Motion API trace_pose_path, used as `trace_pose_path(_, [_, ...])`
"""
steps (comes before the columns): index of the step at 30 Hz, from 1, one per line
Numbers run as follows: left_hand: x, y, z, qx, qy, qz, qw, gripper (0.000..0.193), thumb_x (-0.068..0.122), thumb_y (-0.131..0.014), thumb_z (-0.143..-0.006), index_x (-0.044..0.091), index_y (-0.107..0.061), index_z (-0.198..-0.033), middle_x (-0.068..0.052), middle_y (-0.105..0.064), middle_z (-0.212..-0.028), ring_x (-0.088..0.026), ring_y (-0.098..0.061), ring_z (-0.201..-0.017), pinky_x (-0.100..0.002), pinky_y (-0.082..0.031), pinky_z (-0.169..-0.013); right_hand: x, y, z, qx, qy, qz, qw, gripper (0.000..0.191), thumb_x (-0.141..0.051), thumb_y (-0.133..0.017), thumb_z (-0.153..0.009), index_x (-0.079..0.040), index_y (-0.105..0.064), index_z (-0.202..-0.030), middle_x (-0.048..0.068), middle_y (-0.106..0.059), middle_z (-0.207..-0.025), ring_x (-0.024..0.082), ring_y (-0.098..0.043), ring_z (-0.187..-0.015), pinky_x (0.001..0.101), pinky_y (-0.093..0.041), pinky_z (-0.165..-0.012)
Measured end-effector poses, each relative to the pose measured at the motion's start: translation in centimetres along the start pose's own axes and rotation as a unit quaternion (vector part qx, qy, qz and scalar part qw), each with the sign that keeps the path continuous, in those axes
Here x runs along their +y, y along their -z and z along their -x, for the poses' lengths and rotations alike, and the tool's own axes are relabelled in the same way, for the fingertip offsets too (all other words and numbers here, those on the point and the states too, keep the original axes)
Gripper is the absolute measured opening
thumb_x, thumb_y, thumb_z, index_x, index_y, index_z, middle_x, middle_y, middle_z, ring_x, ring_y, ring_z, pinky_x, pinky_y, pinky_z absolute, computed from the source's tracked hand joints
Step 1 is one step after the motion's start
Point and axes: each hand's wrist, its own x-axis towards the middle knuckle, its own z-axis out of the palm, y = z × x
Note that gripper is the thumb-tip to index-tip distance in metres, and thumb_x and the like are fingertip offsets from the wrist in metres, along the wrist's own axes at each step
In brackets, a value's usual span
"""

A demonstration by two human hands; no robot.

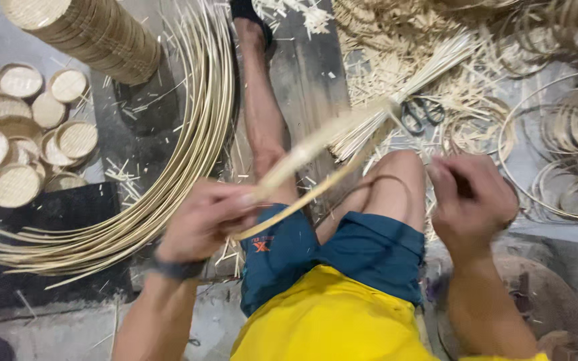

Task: The person sits on the floor of a bamboo craft workshop and bends thin bamboo strips into circular hoops, joining and securing the ends by hand. They work one strip at a time, flexing the bamboo to form the ring shape and setting finished hoops with a pile of completed rings nearby.

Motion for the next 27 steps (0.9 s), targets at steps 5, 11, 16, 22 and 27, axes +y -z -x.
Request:
trace_pose_path(5, [-1.1,-5.7,-7.6,-0.111,0.142,-0.053,0.982,0.030,0.020,-0.071,-0.095,-0.001,-0.077,-0.115,-0.002,-0.074,-0.083,-0.007,-0.064,-0.068,-0.020,-0.050,-0.056,-5.6,3.0,4.8,-0.036,-0.118,-0.216,0.969,0.014,-0.006,-0.066,-0.096,-0.001,-0.070,-0.083,0.003,-0.068,-0.072,0.006,-0.062,-0.059,0.0234,-0.048,-0.055])
trace_pose_path(11, [-1.2,-7.2,-8.4,-0.152,0.135,-0.112,0.973,0.029,0.021,-0.068,-0.098,-0.001,-0.077,-0.115,-0.001,-0.071,-0.079,-0.005,-0.060,-0.065,-0.020,-0.047,-0.054,-5.9,1.9,7.5,-0.093,-0.158,-0.151,0.971,0.015,-0.006,-0.073,-0.088,0.001,-0.068,-0.076,0.001,-0.062,-0.063,0.004,-0.053,-0.054,0.0207,-0.039,-0.049])
trace_pose_path(16, [-1.5,-7.0,-8.1,-0.151,0.099,-0.137,0.974,0.028,0.022,-0.066,-0.101,-0.002,-0.077,-0.112,0.000,-0.066,-0.073,-0.004,-0.052,-0.058,-0.021,-0.041,-0.050,-5.3,1.0,8.0,-0.118,-0.167,-0.183,0.962,0.016,-0.005,-0.074,-0.087,0.001,-0.068,-0.074,0.000,-0.058,-0.061,0.004,-0.045,-0.052,0.0227,-0.031,-0.047])
trace_pose_path(22, [-2.8,-7.3,-8.5,-0.125,0.090,-0.161,0.975,0.027,0.022,-0.067,-0.099,0.000,-0.078,-0.111,0.001,-0.065,-0.070,-0.005,-0.047,-0.055,-0.021,-0.035,-0.045,-4.6,0.6,8.4,-0.128,-0.161,-0.208,0.956,0.015,-0.005,-0.072,-0.089,0.000,-0.069,-0.076,-0.001,-0.062,-0.063,0.003,-0.050,-0.055,0.0206,-0.037,-0.049])
trace_pose_path(27, [-3.9,-7.8,-8.8,-0.114,0.113,-0.080,0.984,0.024,0.017,-0.070,-0.099,-0.003,-0.077,-0.109,0.003,-0.069,-0.079,-0.004,-0.057,-0.066,-0.021,-0.044,-0.054,-2.3,-0.3,9.5,-0.160,-0.180,-0.112,0.964,0.013,-0.008,-0.076,-0.084,-0.001,-0.072,-0.074,0.000,-0.063,-0.057,0.005,-0.052,-0.050,0.0230,-0.039,-0.047])
